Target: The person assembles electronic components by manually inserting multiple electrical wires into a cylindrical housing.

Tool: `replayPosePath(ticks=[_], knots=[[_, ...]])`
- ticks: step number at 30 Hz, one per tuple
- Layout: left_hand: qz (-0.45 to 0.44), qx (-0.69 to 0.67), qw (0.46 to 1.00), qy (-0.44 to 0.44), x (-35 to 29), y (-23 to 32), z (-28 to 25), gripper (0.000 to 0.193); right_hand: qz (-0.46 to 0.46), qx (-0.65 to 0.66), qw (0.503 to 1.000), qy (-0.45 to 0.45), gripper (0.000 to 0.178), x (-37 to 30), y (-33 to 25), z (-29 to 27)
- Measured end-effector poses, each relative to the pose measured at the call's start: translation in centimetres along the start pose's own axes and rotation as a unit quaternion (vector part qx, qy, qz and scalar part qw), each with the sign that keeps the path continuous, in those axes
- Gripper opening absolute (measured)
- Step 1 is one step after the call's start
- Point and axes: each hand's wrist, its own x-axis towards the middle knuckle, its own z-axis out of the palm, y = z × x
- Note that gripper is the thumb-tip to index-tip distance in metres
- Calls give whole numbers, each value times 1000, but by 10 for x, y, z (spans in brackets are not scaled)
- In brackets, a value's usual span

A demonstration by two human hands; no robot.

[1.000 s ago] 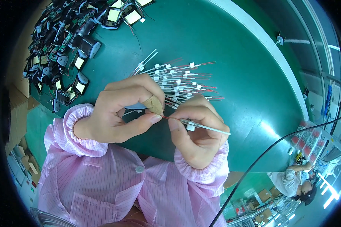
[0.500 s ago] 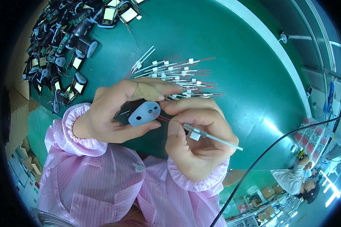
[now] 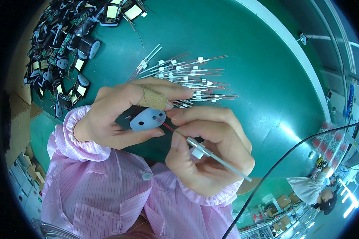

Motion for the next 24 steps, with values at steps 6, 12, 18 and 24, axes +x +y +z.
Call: replayPosePath(ticks=[6, 12, 18, 24], knots=[[1, 1, 1000, -6, -1, 0, 0, 33, -20, -72, 997, -4, 17, 1, -7, 5], [-4, 17, 1000, -10, -1, -2, 3, 33, -7, -108, 994, -10, 16, 2, -9, 3], [-11, 17, 1000, -23, 1, 0, 2, 34, 7, -112, 994, -1, 17, 1, -6, 2], [-3, 32, 999, -34, 1, -2, 1, 34, 34, -114, 993, -20, 17, 4, -7, 0]])
